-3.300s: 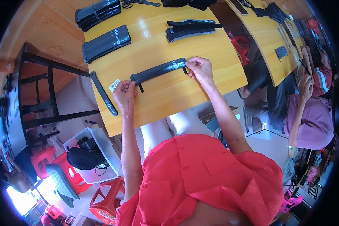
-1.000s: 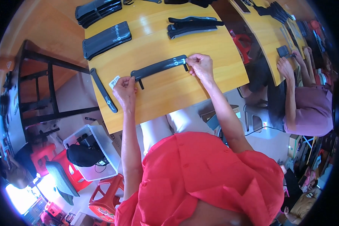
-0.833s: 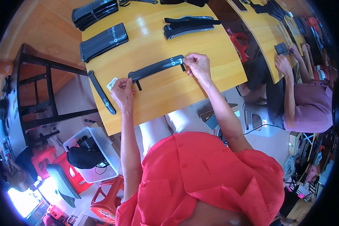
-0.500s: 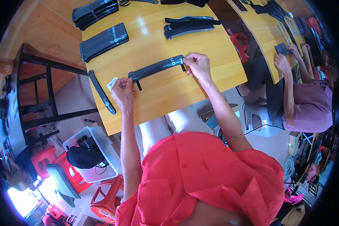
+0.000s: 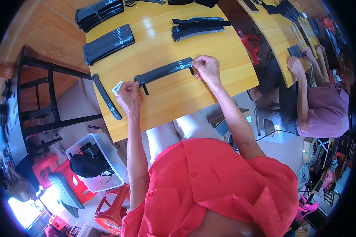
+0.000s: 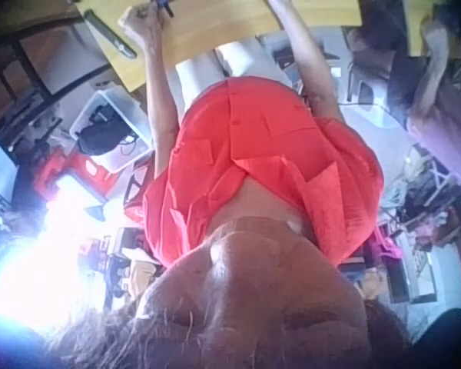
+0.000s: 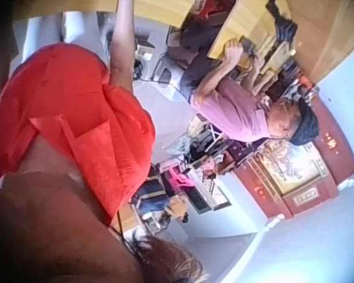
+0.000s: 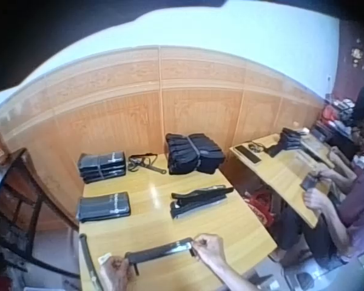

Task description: The person is attaching labels and inspecting black textile straps at a workshop table.

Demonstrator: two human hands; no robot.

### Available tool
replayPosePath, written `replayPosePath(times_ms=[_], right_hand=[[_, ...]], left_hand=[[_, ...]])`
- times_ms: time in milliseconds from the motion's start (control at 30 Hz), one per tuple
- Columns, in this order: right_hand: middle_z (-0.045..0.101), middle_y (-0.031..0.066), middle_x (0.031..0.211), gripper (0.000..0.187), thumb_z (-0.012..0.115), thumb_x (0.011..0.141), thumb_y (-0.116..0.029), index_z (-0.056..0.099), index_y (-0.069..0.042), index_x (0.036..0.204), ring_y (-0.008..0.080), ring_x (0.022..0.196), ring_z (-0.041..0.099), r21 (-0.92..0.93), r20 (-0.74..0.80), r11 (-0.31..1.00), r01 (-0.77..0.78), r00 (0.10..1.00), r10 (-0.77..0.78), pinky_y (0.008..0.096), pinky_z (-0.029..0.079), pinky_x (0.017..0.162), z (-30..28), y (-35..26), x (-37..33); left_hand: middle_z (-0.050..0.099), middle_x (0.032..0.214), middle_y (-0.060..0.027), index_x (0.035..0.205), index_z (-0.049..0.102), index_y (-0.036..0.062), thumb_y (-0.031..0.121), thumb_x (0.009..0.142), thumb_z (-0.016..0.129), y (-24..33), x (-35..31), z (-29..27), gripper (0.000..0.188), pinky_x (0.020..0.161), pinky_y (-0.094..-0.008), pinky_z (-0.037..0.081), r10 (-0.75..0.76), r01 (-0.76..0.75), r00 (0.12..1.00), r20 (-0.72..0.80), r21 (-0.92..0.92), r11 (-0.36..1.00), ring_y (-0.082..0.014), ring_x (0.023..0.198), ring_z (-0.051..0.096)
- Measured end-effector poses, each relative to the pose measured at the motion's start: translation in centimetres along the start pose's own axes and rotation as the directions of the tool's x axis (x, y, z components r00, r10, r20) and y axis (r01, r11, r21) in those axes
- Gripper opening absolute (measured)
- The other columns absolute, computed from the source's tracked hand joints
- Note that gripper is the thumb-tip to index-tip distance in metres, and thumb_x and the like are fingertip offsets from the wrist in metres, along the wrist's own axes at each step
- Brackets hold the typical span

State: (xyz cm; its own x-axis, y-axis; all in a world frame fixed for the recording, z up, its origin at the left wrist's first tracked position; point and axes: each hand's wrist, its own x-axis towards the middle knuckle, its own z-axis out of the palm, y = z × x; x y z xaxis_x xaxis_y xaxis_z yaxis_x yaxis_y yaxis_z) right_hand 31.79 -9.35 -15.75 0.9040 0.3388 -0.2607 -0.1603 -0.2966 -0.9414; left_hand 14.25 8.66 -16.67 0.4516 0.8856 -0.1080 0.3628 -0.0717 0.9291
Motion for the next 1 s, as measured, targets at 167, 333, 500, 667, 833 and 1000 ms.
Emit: replayPosePath(times_ms=[167, 333, 500, 667, 833, 1000], right_hand=[[0.058, 0.0049, 0.055, 0.010, 0.064, 0.077, -0.006, 0.063, 0.002, 0.071, 0.0094, 0.039, 0.053, 0.016, -0.009, 0.999, 0.033, 0.999, -0.033, 0.0209, 0.040, 0.032, 0.00, 0.11, 0.01], [0.058, 0.0052, 0.055, 0.009, 0.064, 0.077, -0.006, 0.063, 0.002, 0.072, 0.0097, 0.039, 0.053, 0.015, -0.015, 0.999, 0.029, 0.999, -0.029, 0.0210, 0.040, 0.032, 0.01, 0.25, 0.03], [0.058, 0.0038, 0.058, 0.009, 0.063, 0.079, -0.006, 0.062, 0.002, 0.075, 0.0070, 0.039, 0.050, -0.045, -0.017, 0.999, 0.008, 1.000, -0.008, 0.0192, 0.038, 0.032, 0.17, -0.04, -0.04], [0.058, 0.0038, 0.056, 0.009, 0.063, 0.079, -0.007, 0.062, 0.001, 0.075, 0.0071, 0.038, 0.050, -0.064, -0.021, 0.998, 0.019, 1.000, -0.020, 0.0194, 0.038, 0.032, 0.11, -0.24, -0.13], [0.057, 0.0036, 0.056, 0.009, 0.063, 0.080, -0.007, 0.062, 0.001, 0.074, 0.0071, 0.039, 0.051, -0.083, -0.030, 0.996, 0.026, 0.999, -0.029, 0.0196, 0.038, 0.032, 0.28, -0.06, 0.06], [0.058, 0.0068, 0.053, 0.011, 0.063, 0.077, -0.007, 0.062, 0.002, 0.070, 0.0117, 0.039, 0.054, -0.078, -0.035, 0.993, 0.086, 0.995, -0.089, 0.0250, 0.042, 0.034, 0.38, 0.56, 0.29]], left_hand=[[0.059, 0.058, -0.0038, 0.076, 0.061, -0.0012, 0.010, 0.079, 0.067, 0.07, -0.05, -0.03, 0.013, 0.040, -0.0206, 0.040, 0.008, -0.008, 1.000, 0.000, 0.008, 1.000, -0.0065, 0.044, 0.051], [0.059, 0.058, -0.0041, 0.076, 0.061, -0.0014, 0.010, 0.079, 0.067, 0.12, -0.08, -0.04, 0.013, 0.040, -0.0210, 0.040, 0.004, -0.004, 1.000, 0.000, 0.005, 1.000, -0.0067, 0.044, 0.051], [0.060, 0.058, -0.0045, 0.076, 0.062, -0.0015, 0.010, 0.078, 0.067, -0.12, 0.03, -0.02, 0.013, 0.040, -0.0217, 0.041, 0.008, -0.008, 1.000, -0.012, 0.011, 1.000, -0.0074, 0.044, 0.052], [0.060, 0.057, -0.0051, 0.075, 0.062, -0.0009, 0.010, 0.078, 0.067, 0.32, -0.08, 0.09, 0.013, 0.041, -0.0225, 0.041, 0.009, -0.007, 1.000, -0.027, 0.055, 0.998, -0.0079, 0.044, 0.053], [0.061, 0.057, -0.0058, 0.075, 0.062, -0.0008, 0.011, 0.078, 0.067, 0.71, -0.11, 0.07, 0.013, 0.043, -0.0233, 0.042, 0.012, -0.009, 0.999, -0.034, 0.098, 0.995, -0.0086, 0.044, 0.054], [0.062, 0.057, -0.0071, 0.074, 0.063, 0.0005, 0.014, 0.076, 0.068, 0.01, 0.11, 0.24, 0.014, 0.047, -0.0261, 0.045, 0.056, -0.043, 0.996, -0.064, 0.181, 0.982, -0.0116, 0.045, 0.056]])
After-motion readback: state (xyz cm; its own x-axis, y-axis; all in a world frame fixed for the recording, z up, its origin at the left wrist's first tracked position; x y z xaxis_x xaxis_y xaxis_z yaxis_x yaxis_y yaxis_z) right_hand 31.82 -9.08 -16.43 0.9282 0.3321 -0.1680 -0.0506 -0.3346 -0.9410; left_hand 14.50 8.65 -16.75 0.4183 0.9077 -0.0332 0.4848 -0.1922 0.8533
